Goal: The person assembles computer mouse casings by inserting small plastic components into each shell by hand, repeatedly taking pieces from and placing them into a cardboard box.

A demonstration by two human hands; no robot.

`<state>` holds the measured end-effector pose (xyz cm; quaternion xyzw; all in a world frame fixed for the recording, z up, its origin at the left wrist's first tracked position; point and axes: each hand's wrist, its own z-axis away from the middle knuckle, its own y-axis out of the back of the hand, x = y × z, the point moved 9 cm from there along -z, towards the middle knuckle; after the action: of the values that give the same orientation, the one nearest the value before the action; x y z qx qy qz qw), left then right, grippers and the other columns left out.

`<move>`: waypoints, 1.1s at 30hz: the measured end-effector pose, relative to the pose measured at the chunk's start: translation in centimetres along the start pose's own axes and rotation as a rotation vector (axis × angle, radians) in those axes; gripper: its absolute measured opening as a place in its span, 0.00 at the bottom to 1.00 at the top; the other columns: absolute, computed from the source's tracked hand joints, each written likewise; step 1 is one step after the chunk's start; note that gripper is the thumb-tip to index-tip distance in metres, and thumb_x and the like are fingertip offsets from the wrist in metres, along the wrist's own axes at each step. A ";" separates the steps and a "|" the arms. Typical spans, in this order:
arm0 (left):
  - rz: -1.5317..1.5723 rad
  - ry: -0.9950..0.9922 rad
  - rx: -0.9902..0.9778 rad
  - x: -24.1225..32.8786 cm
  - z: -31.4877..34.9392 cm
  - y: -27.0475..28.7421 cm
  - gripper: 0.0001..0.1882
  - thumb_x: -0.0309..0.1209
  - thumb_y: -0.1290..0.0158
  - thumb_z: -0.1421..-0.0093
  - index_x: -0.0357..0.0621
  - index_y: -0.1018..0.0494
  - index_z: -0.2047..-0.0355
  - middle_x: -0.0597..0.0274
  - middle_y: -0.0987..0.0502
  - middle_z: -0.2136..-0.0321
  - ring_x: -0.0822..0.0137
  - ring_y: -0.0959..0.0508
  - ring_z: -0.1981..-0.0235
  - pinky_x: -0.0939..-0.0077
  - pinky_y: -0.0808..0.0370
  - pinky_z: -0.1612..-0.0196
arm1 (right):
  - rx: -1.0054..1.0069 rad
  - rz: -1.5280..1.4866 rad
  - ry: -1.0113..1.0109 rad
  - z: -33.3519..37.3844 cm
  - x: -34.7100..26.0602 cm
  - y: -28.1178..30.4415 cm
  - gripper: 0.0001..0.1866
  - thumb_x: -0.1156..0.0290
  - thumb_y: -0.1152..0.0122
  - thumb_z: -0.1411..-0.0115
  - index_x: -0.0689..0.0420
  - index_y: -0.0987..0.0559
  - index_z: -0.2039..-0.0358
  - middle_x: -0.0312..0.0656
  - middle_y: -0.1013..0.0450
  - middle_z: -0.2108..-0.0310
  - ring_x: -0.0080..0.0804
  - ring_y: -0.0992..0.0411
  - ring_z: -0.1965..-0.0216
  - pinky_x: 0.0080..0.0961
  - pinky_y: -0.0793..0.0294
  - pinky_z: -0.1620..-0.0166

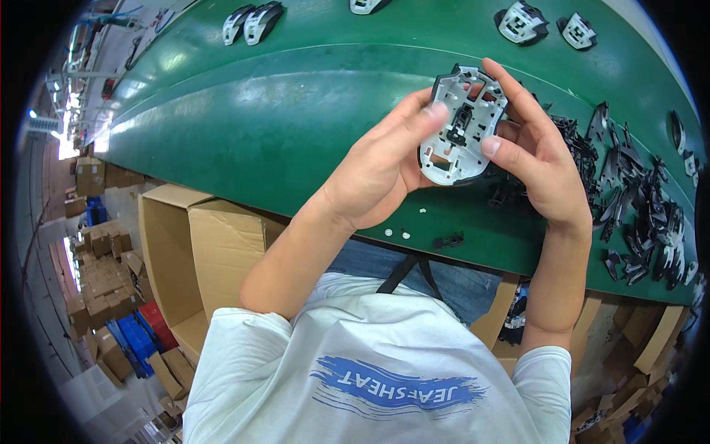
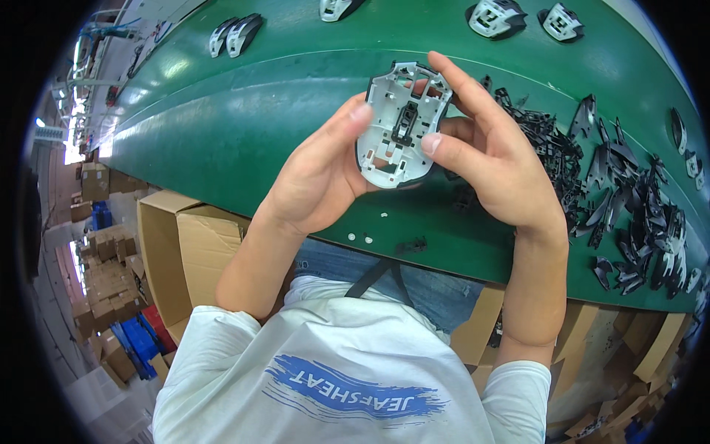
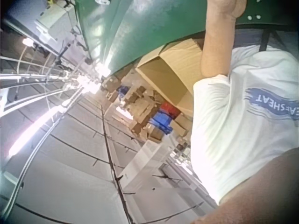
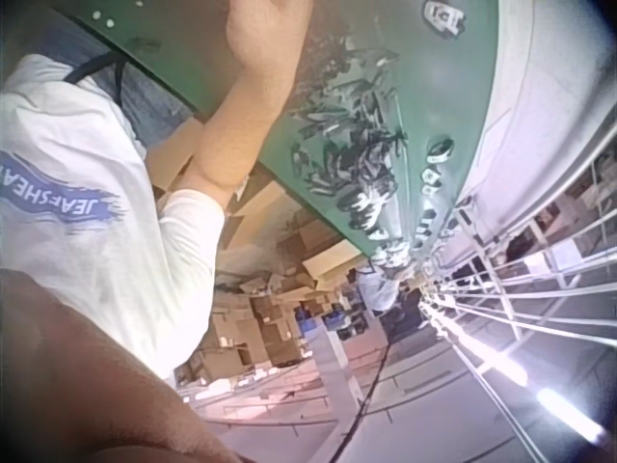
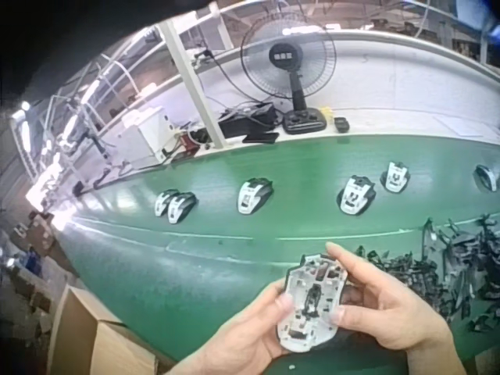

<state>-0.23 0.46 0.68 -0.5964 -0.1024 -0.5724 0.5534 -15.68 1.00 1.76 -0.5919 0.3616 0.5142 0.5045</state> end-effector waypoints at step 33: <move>-0.866 0.623 1.296 -16.6 70.5 47.6 0.30 0.47 0.26 0.41 0.47 0.32 0.52 0.62 0.23 0.65 0.65 0.25 0.66 0.61 0.23 0.63 | -0.233 1.097 0.149 0.5 1.0 -10.4 0.08 0.79 0.27 0.41 0.63 0.18 0.63 0.46 0.23 0.68 0.41 0.24 0.67 0.33 0.24 0.61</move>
<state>70.55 46.30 -19.51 0.1173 -0.4734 -0.7006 0.5208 -5.78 3.97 3.10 -0.4038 0.5916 0.6945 0.0681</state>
